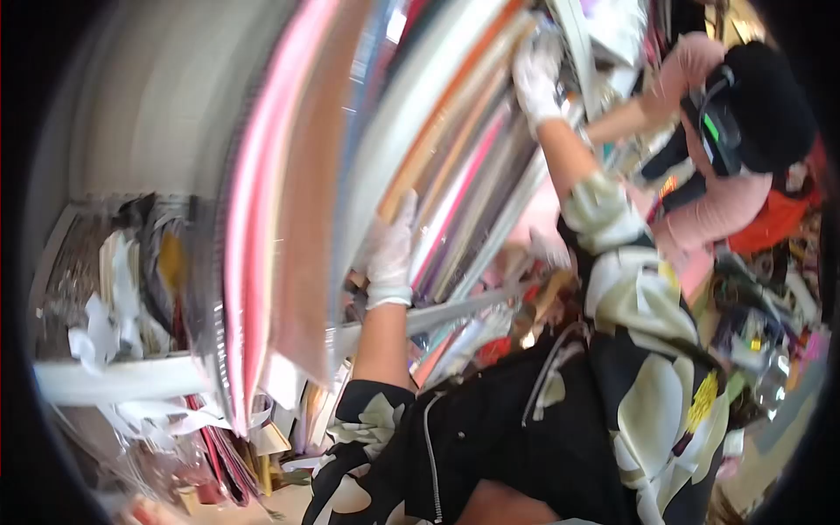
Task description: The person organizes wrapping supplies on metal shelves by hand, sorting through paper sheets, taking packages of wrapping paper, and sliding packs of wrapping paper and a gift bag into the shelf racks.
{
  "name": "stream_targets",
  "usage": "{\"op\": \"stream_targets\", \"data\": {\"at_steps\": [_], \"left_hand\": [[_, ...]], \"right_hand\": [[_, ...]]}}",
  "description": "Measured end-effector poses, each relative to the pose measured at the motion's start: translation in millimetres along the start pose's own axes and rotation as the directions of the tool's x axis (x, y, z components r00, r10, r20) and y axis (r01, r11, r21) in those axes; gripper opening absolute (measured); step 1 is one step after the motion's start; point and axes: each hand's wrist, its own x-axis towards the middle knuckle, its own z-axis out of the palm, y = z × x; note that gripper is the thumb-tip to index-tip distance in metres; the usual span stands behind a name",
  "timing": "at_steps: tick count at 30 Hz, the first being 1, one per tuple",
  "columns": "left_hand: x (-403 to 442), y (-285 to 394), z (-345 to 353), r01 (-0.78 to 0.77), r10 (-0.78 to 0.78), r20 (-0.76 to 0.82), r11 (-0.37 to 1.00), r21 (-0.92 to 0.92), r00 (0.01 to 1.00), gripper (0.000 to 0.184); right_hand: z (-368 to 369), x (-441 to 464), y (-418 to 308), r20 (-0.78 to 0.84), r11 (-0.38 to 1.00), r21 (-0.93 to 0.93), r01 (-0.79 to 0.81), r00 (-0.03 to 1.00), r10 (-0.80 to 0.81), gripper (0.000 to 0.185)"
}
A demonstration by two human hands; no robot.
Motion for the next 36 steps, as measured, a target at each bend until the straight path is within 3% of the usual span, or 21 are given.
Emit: {"op": "stream_targets", "data": {"at_steps": [2,4,5,6,8,10,11,12,13,15,17,20,22,23,25,27,28,30,31,34,36], "left_hand": [[-2.4,8.9,-15.8,0.029,-0.006,0.127,0.984,-0.177,0.992,0.081],[-2.9,16.5,-30.9,0.119,-0.032,0.269,0.942,-0.312,0.963,0.075],[-0.9,3.4,-18.2,0.114,-0.023,0.251,0.928,-0.355,0.968,0.085],[1.7,-6.6,-7.6,0.069,-0.001,0.193,0.936,-0.347,0.981,0.089],[6.7,-25.6,13.2,-0.045,0.056,0.037,0.966,-0.255,0.998,0.093],[10.2,-31.0,22.5,-0.143,0.130,-0.153,0.987,-0.072,0.980,0.092],[4.5,-16.2,-1.9,0.086,-0.053,0.176,0.979,-0.186,0.983,0.089],[0.9,-13.1,-12.5,0.104,-0.020,0.246,0.937,-0.334,0.969,0.087],[-3.3,-12.8,-20.8,0.127,0.029,0.309,0.872,-0.472,0.951,0.086],[-16.1,-13.1,-22.2,0.110,0.025,0.240,0.838,-0.534,0.970,0.077],[-36.5,-13.9,-25.4,-0.122,0.234,0.080,0.736,-0.666,0.969,0.075],[-62.2,-19.4,-29.5,-0.372,0.382,-0.123,0.692,-0.618,0.916,0.060],[-88.2,-23.6,-48.0,-0.128,0.261,0.101,0.731,-0.670,0.960,0.053],[-96.9,-19.6,-73.3,-0.037,0.169,0.230,0.874,-0.485,0.958,0.046],[-106.7,-32.3,-81.5,-0.246,0.306,-0.026,0.707,-0.664,0.952,0.043],[-115.6,-36.9,-107.8,-0.382,0.348,-0.232,0.463,-0.800,0.908,0.038],[-120.9,-44.4,-108.9,-0.349,0.303,-0.230,0.434,-0.831,0.925,0.037],[-132.1,-61.0,-106.6,-0.286,0.218,-0.217,0.366,-0.885,0.951,0.035],[-129.9,-58.0,-108.9,-0.305,0.163,-0.280,0.153,-0.940,0.946,0.026],[-137.4,-63.7,-146.4,0.006,0.111,-0.011,-0.153,-0.988,0.994,0.026],[-136.8,-64.7,-157.8,-0.031,0.087,-0.051,-0.217,-0.976,0.995,0.029]], "right_hand": [[25.1,-19.7,13.7,-0.089,0.951,-0.030,0.308,0.947,-0.309,0.056],[23.6,-23.4,28.1,0.049,0.976,0.017,0.215,0.975,-0.216,0.061],[-2.8,-16.9,9.4,0.191,0.985,0.087,0.149,0.968,-0.164,0.066],[-26.1,-21.9,-12.3,0.217,0.983,0.169,0.068,0.971,-0.104,0.065],[-73.1,-35.6,-60.3,0.196,0.970,0.242,0.002,0.979,-0.051,0.061],[-118.0,-45.2,-110.0,0.168,0.867,0.497,0.035,0.976,-0.136,0.057],[-134.9,-50.0,-126.8,0.118,0.837,0.527,0.147,0.963,-0.243,0.055],[-149.5,-51.8,-146.3,0.118,0.761,0.638,0.119,0.961,-0.249,0.057],[-170.1,-51.3,-167.7,0.075,0.743,0.624,0.242,0.928,-0.366,0.061],[-211.7,-45.4,-219.7,0.004,0.646,0.558,0.521,0.777,-0.629,0.069],[-242.1,-41.1,-265.7,0.070,0.487,0.465,0.739,0.518,-0.853,0.080],[-256.7,-51.6,-316.4,0.367,0.315,0.303,0.899,0.195,-0.910,0.088],[-241.4,-54.1,-339.9,0.346,0.155,0.238,0.959,0.066,-0.936,0.091],[-237.3,-52.1,-349.2,0.355,0.137,0.300,0.944,0.023,-0.934,0.090],[-237.8,-40.2,-368.6,0.373,0.101,0.451,0.887,-0.085,-0.924,0.084],[-237.2,-28.4,-374.2,0.473,0.257,0.614,0.746,-0.087,-0.877,0.083],[-242.6,-25.0,-382.3,0.521,0.325,0.660,0.677,-0.102,-0.847,0.084],[-248.0,-23.6,-392.6,0.546,0.330,0.699,0.635,-0.176,-0.819,0.085],[-249.0,-28.2,-396.5,0.541,0.315,0.700,0.640,-0.189,-0.819,0.086],[-245.0,-63.0,-412.2,0.487,0.231,0.669,0.706,-0.182,-0.854,0.086],[-234.2,-84.7,-418.6,0.451,0.103,0.584,0.805,-0.216,-0.866,0.068]]}}
